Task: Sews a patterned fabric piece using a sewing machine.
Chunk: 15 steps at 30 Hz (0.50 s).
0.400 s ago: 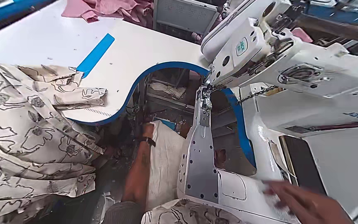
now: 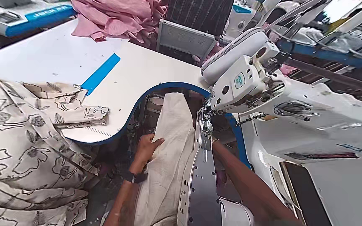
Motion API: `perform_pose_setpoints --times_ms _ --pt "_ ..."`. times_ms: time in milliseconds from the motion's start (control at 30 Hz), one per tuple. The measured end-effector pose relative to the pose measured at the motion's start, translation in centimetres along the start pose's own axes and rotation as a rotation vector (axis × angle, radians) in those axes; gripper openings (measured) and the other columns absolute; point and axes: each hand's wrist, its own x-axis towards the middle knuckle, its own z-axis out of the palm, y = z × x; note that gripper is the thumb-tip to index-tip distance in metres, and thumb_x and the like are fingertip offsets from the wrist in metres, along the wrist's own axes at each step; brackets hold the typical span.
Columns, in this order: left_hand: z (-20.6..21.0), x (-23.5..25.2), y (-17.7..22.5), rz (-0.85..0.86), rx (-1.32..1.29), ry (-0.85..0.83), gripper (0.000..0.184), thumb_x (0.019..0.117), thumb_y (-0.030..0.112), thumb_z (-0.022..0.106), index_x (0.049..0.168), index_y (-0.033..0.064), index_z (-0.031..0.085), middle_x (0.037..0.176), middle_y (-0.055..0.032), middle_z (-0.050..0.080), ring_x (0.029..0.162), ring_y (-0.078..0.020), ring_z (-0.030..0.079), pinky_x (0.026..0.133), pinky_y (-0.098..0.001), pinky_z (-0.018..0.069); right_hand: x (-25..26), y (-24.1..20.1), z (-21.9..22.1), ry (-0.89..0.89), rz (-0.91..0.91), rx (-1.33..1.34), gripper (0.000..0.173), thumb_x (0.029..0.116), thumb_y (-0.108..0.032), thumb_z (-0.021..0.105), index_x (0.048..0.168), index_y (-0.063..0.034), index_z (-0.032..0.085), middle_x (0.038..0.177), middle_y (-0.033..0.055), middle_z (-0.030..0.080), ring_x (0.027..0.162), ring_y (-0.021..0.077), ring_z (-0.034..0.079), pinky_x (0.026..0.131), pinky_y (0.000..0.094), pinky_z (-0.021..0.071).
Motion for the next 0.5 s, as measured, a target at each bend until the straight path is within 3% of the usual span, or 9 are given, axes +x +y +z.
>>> perform_pose_setpoints --times_ms 33,100,167,233,300,367,433,467,500 --pt "0.1 -0.6 -1.5 -0.052 0.012 0.035 0.017 0.0939 0.014 0.073 0.095 -0.0030 0.071 0.080 -0.0106 0.070 0.072 -0.0171 0.068 0.073 -0.0395 0.0566 0.1 1.5 -1.3 -0.011 -0.097 -0.214 0.043 0.1065 -0.008 0.050 0.144 0.0135 0.046 0.145 0.0315 0.051 0.138 0.0350 0.048 0.118 0.0430 0.0324" --pt "-0.1 -3.1 -4.7 -0.154 0.102 0.021 0.017 0.0941 0.011 0.072 0.085 -0.0025 0.069 0.073 -0.0088 0.066 0.067 -0.0160 0.062 0.069 -0.0388 0.0533 -1.9 5.4 -3.1 -0.157 -0.053 -0.636 0.046 0.1038 -0.028 0.059 0.124 0.0144 0.060 0.128 0.0362 0.060 0.127 0.0495 0.055 0.108 0.0630 0.0394" --pt "-0.7 -4.6 -6.7 -0.276 0.211 -0.172 0.024 0.0958 0.013 0.070 0.078 -0.0006 0.064 0.066 -0.0041 0.056 0.060 -0.0126 0.051 0.062 -0.0351 0.0457 -5.7 8.0 -3.9 -0.353 0.147 -0.853 0.047 0.0995 -0.036 0.065 0.107 0.0097 0.067 0.116 0.0337 0.065 0.116 0.0510 0.060 0.095 0.0680 0.0454" --pt "-0.8 -4.0 -6.5 -0.304 0.274 -0.363 0.025 0.0989 0.015 0.066 0.078 0.0005 0.064 0.066 -0.0029 0.055 0.060 -0.0117 0.051 0.063 -0.0351 0.0467 -8.5 7.3 -4.4 -0.323 0.204 -0.830 0.038 0.1002 -0.027 0.063 0.108 0.0098 0.066 0.114 0.0332 0.065 0.115 0.0501 0.061 0.095 0.0668 0.0457" --pt "0.7 -2.7 -2.7 -0.152 0.182 -0.332 0.022 0.1009 0.012 0.060 0.085 -0.0012 0.068 0.071 -0.0039 0.060 0.065 -0.0111 0.057 0.067 -0.0357 0.0512 -11.2 4.2 -4.2 0.094 -0.052 -0.589 0.029 0.1007 -0.019 0.061 0.107 0.0094 0.067 0.090 0.0288 0.068 0.089 0.0464 0.067 0.081 0.0620 0.0495" --pt "3.4 -2.8 3.7 0.037 -0.062 -0.283 0.025 0.1057 0.011 0.050 0.099 -0.0011 0.070 0.081 -0.0005 0.066 0.072 -0.0051 0.062 0.071 -0.0282 0.0544 -13.0 1.8 -1.7 0.558 -0.539 -0.399 0.034 0.0931 -0.023 0.066 0.112 0.0042 0.070 0.060 0.0094 0.059 0.048 0.0234 0.055 0.048 0.0405 0.0459" --pt "5.4 -6.0 8.6 0.063 -0.321 -0.525 0.035 0.1084 0.012 0.038 0.131 -0.0017 0.061 0.099 0.0010 0.070 0.080 -0.0005 0.065 0.074 -0.0209 0.0565 -15.2 1.7 1.4 0.677 -0.894 -0.310 0.041 0.0902 -0.028 0.067 0.116 0.0040 0.071 0.059 0.0046 0.059 0.045 0.0141 0.052 0.042 0.0287 0.0431" --pt "6.0 -7.6 9.5 0.024 -0.417 -0.699 0.039 0.1073 0.013 0.036 0.142 0.0018 0.051 0.099 0.0041 0.068 0.074 0.0023 0.062 0.068 -0.0170 0.0544 -15.8 2.3 2.1 0.687 -1.015 -0.360 0.039 0.0878 -0.028 0.065 0.110 0.0027 0.072 0.058 0.0067 0.062 0.045 0.0163 0.057 0.040 0.0300 0.0448" --pt "6.2 -8.4 9.2 -0.015 -0.491 -0.846 0.043 0.1067 0.013 0.034 0.149 0.0067 0.040 0.094 0.0056 0.066 0.061 0.0028 0.059 0.054 -0.0142 0.0519 -15.9 3.2 2.1 0.684 -1.097 -0.419 0.029 0.0929 -0.027 0.058 0.100 -0.0015 0.071 0.056 0.0057 0.058 0.044 0.0166 0.056 0.040 0.0293 0.0430"
